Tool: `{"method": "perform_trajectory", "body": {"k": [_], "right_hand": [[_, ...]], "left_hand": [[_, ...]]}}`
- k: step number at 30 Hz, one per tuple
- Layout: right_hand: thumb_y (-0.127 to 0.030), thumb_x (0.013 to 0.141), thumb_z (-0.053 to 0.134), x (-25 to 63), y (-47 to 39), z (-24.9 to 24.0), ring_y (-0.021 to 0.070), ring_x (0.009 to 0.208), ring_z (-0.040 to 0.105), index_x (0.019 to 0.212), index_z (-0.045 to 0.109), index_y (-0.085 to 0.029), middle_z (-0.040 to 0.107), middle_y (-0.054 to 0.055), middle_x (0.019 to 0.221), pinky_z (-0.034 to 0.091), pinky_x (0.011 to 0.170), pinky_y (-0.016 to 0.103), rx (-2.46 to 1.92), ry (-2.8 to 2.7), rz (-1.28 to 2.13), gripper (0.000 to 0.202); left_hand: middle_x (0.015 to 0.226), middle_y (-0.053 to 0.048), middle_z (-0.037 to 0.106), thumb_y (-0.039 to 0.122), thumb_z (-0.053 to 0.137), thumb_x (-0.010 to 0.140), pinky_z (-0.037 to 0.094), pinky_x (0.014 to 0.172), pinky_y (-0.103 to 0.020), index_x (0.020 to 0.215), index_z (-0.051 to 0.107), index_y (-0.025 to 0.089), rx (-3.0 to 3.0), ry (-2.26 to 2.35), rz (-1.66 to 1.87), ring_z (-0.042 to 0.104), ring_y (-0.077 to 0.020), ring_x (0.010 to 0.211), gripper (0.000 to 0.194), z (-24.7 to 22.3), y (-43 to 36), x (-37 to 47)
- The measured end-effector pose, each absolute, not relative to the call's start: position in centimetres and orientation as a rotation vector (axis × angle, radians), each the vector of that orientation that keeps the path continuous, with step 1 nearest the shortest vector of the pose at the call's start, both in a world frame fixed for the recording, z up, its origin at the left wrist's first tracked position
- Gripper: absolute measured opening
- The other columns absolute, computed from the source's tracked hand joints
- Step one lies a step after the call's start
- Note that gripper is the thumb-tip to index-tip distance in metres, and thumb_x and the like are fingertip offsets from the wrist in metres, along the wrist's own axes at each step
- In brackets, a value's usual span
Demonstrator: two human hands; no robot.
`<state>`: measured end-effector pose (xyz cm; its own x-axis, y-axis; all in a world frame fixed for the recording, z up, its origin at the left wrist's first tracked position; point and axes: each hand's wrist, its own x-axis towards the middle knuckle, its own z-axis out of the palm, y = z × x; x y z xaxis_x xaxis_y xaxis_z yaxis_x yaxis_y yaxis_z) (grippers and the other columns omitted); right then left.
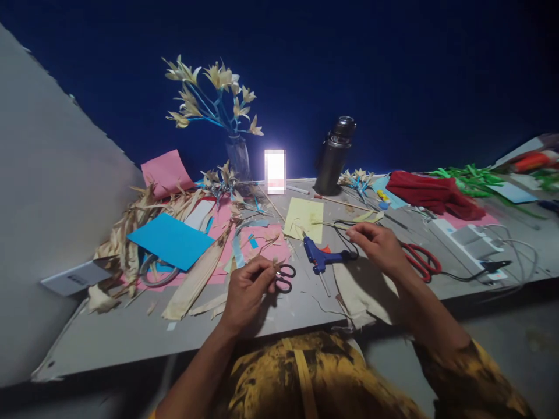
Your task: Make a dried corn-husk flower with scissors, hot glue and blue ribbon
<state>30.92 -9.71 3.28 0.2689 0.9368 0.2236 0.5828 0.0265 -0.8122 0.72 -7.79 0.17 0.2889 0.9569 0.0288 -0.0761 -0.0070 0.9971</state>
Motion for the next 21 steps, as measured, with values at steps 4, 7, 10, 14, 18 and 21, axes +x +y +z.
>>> {"method": "perform_trajectory", "body": {"k": [4, 7, 10, 14, 18, 21], "right_hand": [[-0.037, 0.090, 0.054, 31.1, -6.4, 2.9, 0.0166, 0.064, 0.058, 0.078, 0.069, -0.017, 0.068, 0.002, 0.070, 0.039, 0.061, 0.026, -1.850, -1.803, 0.457, 0.028], [-0.030, 0.092, 0.051, 30.4, -3.6, 3.0, 0.0184, 0.077, 0.064, 0.090, 0.074, -0.016, 0.075, 0.006, 0.087, 0.040, 0.066, 0.026, -1.975, -2.017, 0.429, 0.027], [-0.022, 0.088, 0.054, 29.7, -0.8, 3.2, 0.0198, 0.083, 0.066, 0.094, 0.077, -0.017, 0.078, 0.007, 0.097, 0.039, 0.066, 0.026, -2.000, -2.127, 0.466, 0.024], [-0.024, 0.087, 0.055, 28.6, 2.2, 2.8, 0.0214, 0.082, 0.068, 0.089, 0.079, -0.017, 0.078, 0.010, 0.095, 0.037, 0.064, 0.026, -2.039, -2.274, 0.531, 0.025], [-0.035, 0.093, 0.051, 27.2, 4.2, 1.9, 0.0241, 0.081, 0.069, 0.084, 0.079, -0.016, 0.077, 0.015, 0.091, 0.038, 0.064, 0.028, -2.109, -2.346, 0.561, 0.035], [-0.040, 0.087, 0.060, 26.4, 5.3, 1.1, 0.0278, 0.084, 0.069, 0.078, 0.078, -0.015, 0.077, 0.017, 0.090, 0.040, 0.067, 0.030, -2.161, -2.332, 0.568, 0.032]], "left_hand": [[0.055, 0.001, 0.052, 0.039, 0.075, 0.082, 0.045, 0.047, -0.024, 0.070, 0.065, 0.017, 1.054, 0.904, 1.026, 0.050, -0.0120, 0.050, 0.028, -0.3, -7.9, 0.7], [0.055, 0.002, 0.052, 0.039, 0.076, 0.081, 0.045, 0.045, -0.023, 0.070, 0.064, 0.017, 1.004, 0.908, 1.026, 0.049, -0.0110, 0.049, 0.028, -0.3, -7.7, 0.7], [0.054, 0.002, 0.052, 0.039, 0.077, 0.080, 0.042, 0.043, -0.022, 0.072, 0.064, 0.016, 0.981, 0.932, 1.032, 0.048, -0.0101, 0.047, 0.028, -0.1, -7.4, 0.6], [0.051, 0.003, 0.052, 0.039, 0.077, 0.080, 0.039, 0.042, -0.020, 0.072, 0.063, 0.016, 0.947, 0.961, 1.044, 0.047, -0.0089, 0.045, 0.028, 0.1, -6.8, 0.4], [0.048, 0.004, 0.050, 0.037, 0.076, 0.082, 0.040, 0.043, -0.021, 0.071, 0.063, 0.016, 0.938, 0.969, 1.048, 0.047, -0.0091, 0.043, 0.026, 0.1, -6.1, 0.2], [0.049, 0.004, 0.050, 0.036, 0.075, 0.083, 0.044, 0.046, -0.023, 0.071, 0.064, 0.016, 0.960, 0.969, 1.040, 0.049, -0.0100, 0.045, 0.025, -0.2, -5.7, -0.2]]}}
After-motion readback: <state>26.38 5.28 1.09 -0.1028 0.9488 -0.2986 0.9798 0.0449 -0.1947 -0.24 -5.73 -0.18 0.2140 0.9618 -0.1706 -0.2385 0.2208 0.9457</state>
